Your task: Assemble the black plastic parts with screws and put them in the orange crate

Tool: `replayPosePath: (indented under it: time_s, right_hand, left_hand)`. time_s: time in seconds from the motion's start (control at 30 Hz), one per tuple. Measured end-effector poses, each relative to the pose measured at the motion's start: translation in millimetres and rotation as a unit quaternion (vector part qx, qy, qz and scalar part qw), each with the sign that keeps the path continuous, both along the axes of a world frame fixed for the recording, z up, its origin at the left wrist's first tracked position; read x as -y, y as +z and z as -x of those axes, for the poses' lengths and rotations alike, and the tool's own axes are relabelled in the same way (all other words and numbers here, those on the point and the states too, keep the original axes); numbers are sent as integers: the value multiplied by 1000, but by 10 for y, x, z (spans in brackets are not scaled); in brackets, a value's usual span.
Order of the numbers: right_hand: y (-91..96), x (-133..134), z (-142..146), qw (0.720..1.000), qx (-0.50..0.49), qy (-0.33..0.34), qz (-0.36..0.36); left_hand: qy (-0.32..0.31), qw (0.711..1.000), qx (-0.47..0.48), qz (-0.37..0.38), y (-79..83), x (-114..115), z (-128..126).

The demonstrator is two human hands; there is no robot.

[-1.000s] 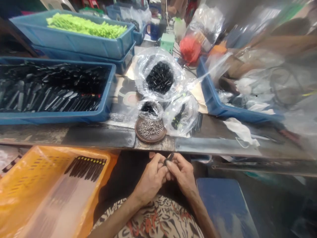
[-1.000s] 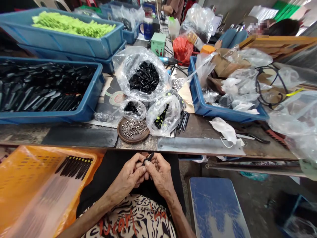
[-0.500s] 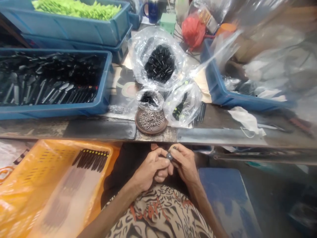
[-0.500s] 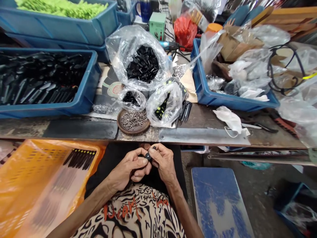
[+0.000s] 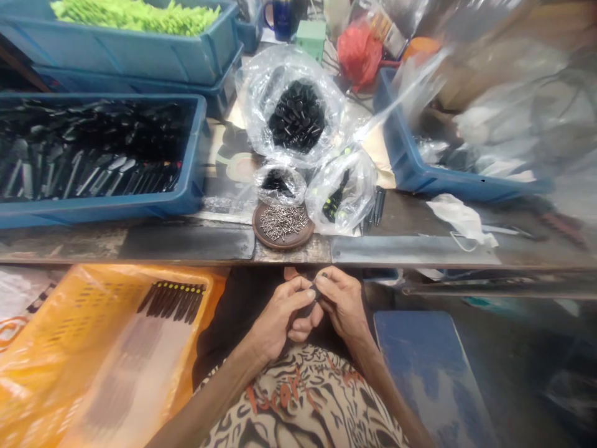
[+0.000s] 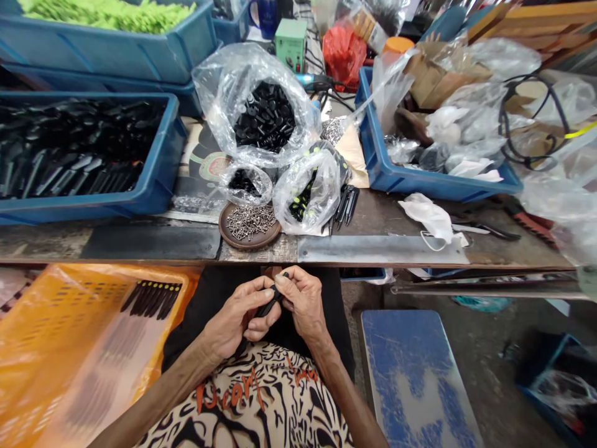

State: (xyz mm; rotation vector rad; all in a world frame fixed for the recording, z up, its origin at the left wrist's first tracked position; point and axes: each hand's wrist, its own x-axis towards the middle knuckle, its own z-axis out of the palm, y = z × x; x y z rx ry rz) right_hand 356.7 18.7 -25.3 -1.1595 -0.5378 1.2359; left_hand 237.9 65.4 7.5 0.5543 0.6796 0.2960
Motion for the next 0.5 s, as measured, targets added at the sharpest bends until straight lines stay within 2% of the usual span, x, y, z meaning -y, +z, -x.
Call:
replayPosePath:
  time_s: [0.13, 0.33, 0.5]
  right_hand:
    - [52, -17, 2, 1000, 9, -2, 12]
    - [46, -10, 27, 998, 57, -12, 15]
    - [65, -35, 34, 999, 41, -22, 14]
  left_hand:
    - [0, 1000, -6, 5, -11, 4, 1]
    - [2, 999, -43, -27, -29, -18, -7]
    - [6, 997, -34, -62, -19, -22, -12]
